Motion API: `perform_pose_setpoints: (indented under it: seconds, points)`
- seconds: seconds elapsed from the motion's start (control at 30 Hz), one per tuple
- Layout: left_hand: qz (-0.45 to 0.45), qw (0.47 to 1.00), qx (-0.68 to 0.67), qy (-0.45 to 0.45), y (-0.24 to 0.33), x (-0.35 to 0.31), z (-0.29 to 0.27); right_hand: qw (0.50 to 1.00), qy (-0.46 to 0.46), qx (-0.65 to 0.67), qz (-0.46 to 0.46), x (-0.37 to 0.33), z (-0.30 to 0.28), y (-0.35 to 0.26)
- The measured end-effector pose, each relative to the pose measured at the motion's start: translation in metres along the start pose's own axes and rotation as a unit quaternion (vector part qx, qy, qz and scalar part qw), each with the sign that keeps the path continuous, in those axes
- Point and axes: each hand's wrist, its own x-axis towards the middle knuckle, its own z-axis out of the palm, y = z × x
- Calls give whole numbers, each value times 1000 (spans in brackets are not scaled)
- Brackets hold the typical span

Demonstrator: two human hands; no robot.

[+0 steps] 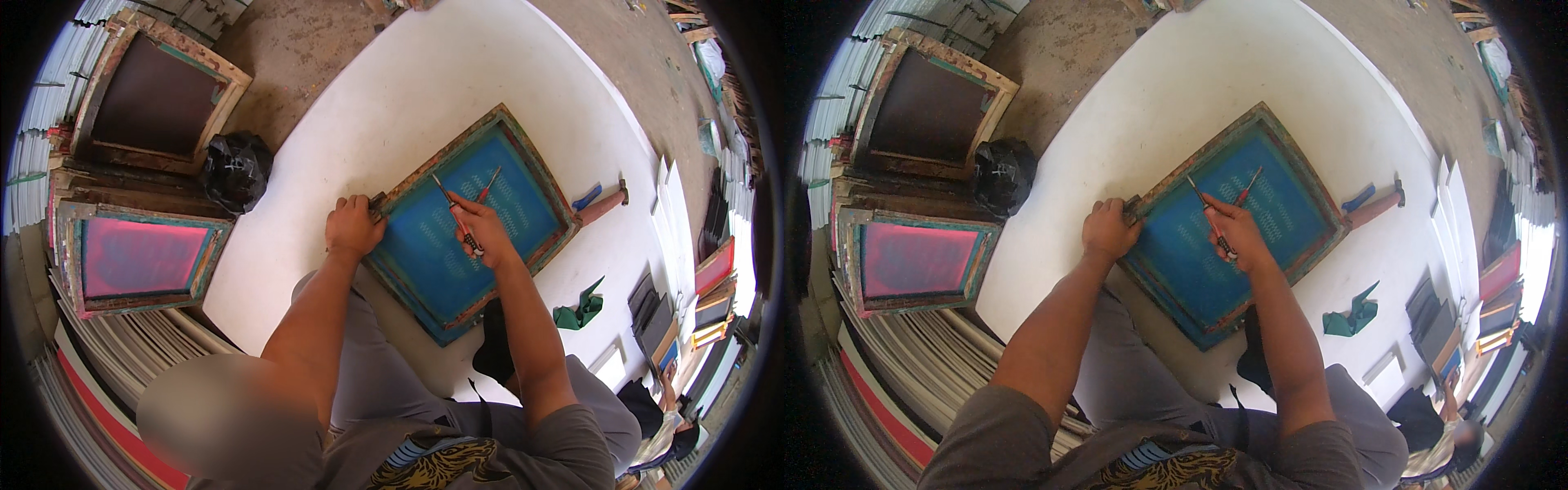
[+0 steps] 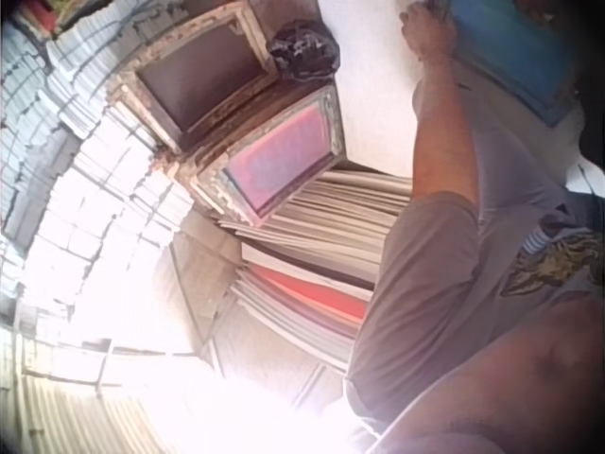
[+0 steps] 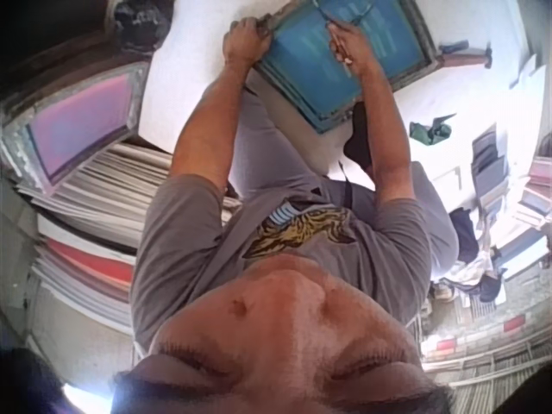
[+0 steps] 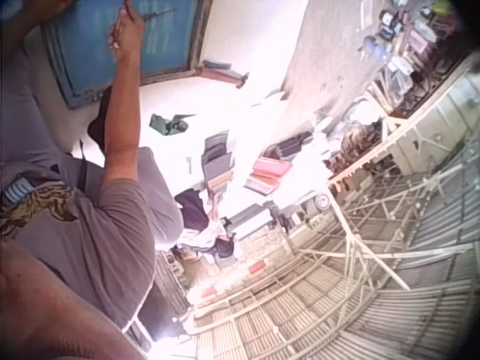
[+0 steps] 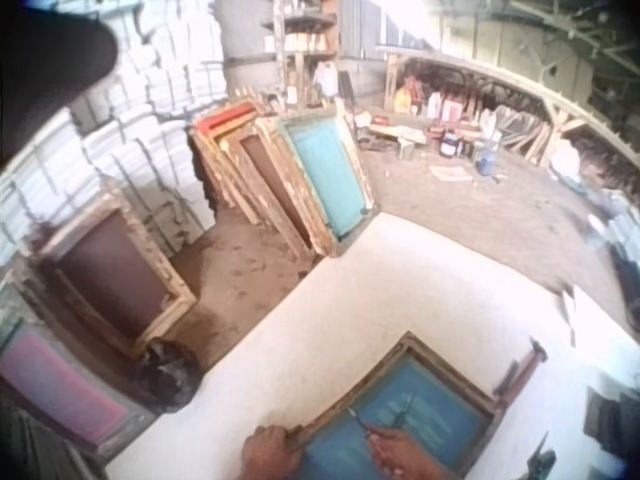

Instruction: The person sits on the floor and uses a screwdriver and pliers to remove staples and debris from the frame of a pink screen. They then place the screen aside and pick up a blue screen, continuing to scrape and remove staples from its frame using the same tools.

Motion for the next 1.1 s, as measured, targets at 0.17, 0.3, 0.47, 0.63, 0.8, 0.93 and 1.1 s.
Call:
perform_pose_setpoints:
  seconds: [0.17, 0.3, 0.47, 0.63, 0.8, 0.93, 1.1]
  points:
    - [2, 1000, 3, 6, 3, 1, 0, 948, 97, -244, -183, 1, -2, 9]
    - [0, 1000, -4, 7, 2, 1, 0, 914, 142, -325, -195, -3, 4, 2]
    - [4, 1000, -2, 3, 1, 1, 1, 902, 149, -355, -196, -3, 5, 3]
    - [3, 1000, -6, -1, 1, 1, 0, 903, 151, -357, -185, -5, 8, 0]
    - [8, 1000, -14, 7, 0, 0, 0, 885, 162, -394, -188, -5, 11, -1]
    - [10, 1000, -9, 13, -3, 2, 5, 842, 166, -500, -118, -15, 34, -25]
    - [22, 999, -12, 26, -1, 1, 5, 876, 142, -433, -159, -6, 19, -15]
